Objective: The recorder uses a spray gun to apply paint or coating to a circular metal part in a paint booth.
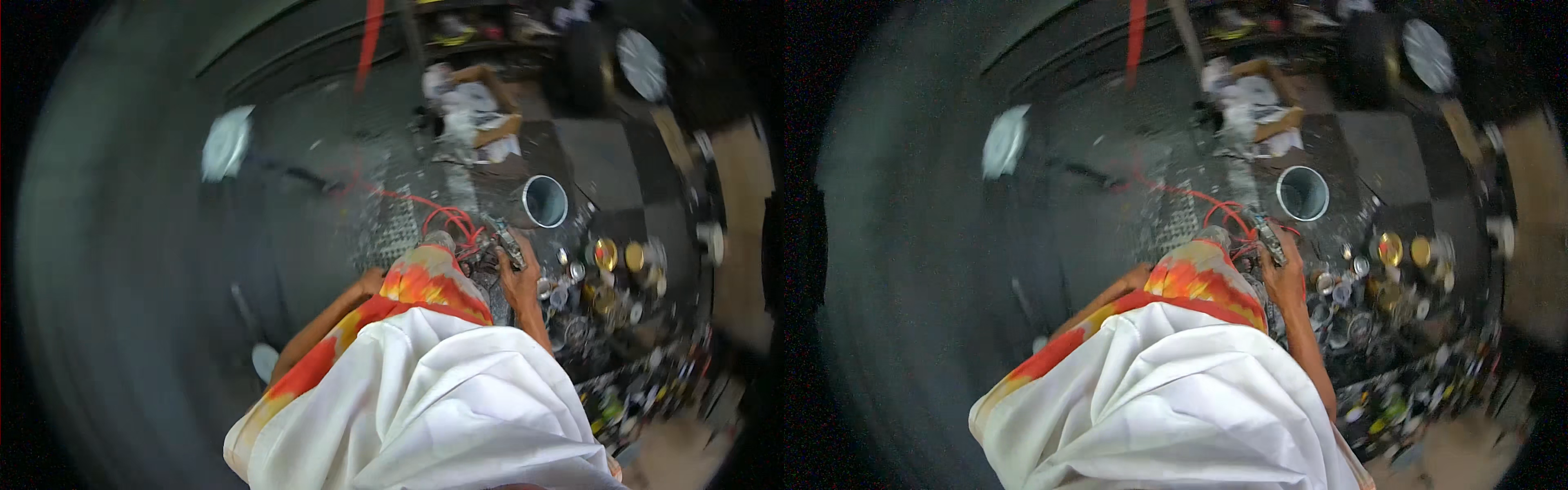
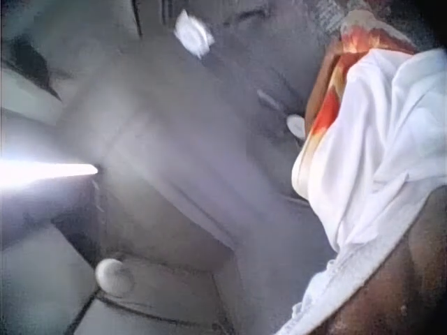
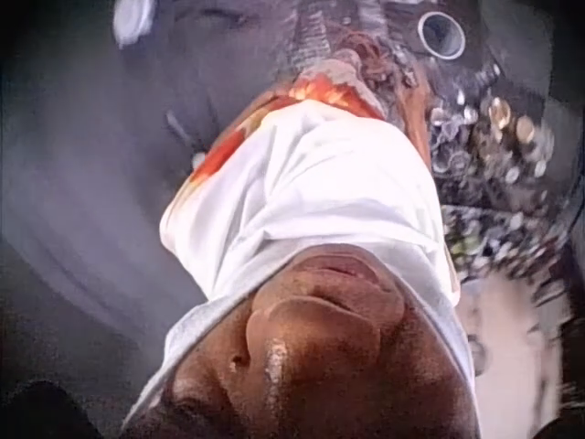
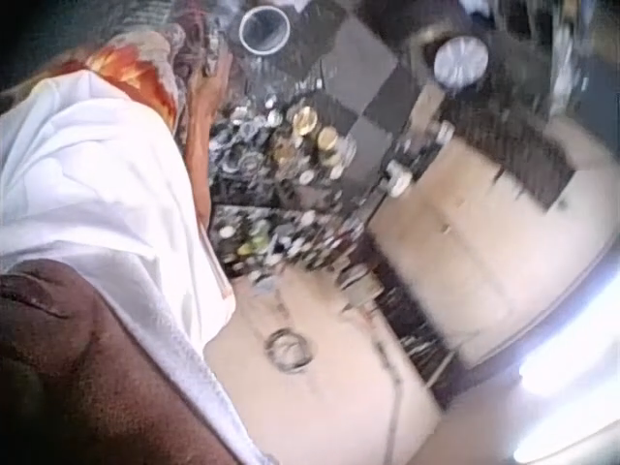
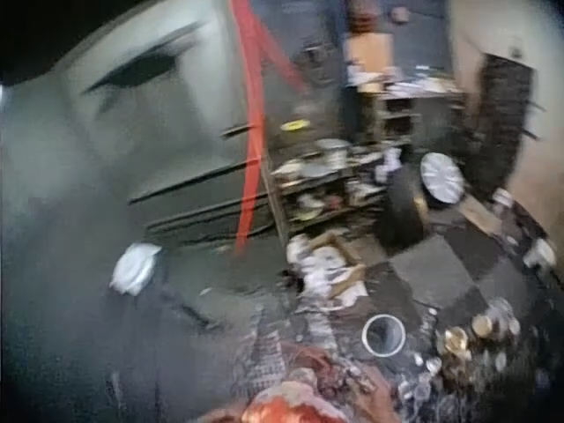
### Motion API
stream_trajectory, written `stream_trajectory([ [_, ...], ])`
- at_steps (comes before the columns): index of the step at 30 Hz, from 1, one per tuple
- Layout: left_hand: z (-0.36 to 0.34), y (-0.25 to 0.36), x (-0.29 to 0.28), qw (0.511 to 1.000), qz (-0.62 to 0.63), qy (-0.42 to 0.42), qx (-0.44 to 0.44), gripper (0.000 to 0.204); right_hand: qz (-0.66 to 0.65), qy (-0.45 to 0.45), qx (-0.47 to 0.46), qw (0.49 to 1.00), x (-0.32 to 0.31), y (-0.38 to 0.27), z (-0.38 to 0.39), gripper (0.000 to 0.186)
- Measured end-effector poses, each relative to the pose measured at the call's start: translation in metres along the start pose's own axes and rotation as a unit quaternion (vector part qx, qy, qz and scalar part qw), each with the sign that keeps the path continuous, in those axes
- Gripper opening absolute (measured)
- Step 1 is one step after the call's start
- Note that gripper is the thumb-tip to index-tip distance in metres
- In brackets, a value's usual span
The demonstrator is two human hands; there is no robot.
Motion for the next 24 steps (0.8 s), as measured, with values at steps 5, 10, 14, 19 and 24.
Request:
stream_trajectory([
  [5,0.089,-0.018,-0.056,0.884,0.398,0.236,-0.069,0.035,0.000,-0.167,0.002,0.986,0.086,-0.006,-0.005,0.044],
  [10,0.217,0.005,-0.041,0.729,0.545,0.410,-0.068,0.043,-0.053,-0.345,-0.024,0.937,0.122,-0.043,0.006,0.042],
  [14,0.275,0.043,0.075,0.437,0.677,0.586,-0.083,0.060,-0.067,-0.413,-0.166,0.893,0.044,-0.091,-0.017,0.039],
  [19,0.363,-0.051,0.221,0.055,0.727,0.674,0.118,0.090,-0.131,-0.526,-0.158,0.825,0.052,-0.094,-0.005,0.037],
  [24,0.376,-0.044,0.227,-0.170,0.707,0.684,0.064,0.082,-0.064,-0.573,-0.179,0.797,0.054,-0.098,-0.016,0.035],
])
Point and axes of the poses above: each hand's wrist, its own z-axis away from the middle knuckle, its own x-axis out of the palm, y = z × x, the point moved 10 cm from there along -z, towards the middle knuckle, and after that the axes turned 2 degrees about x, right-handed, at the moved point
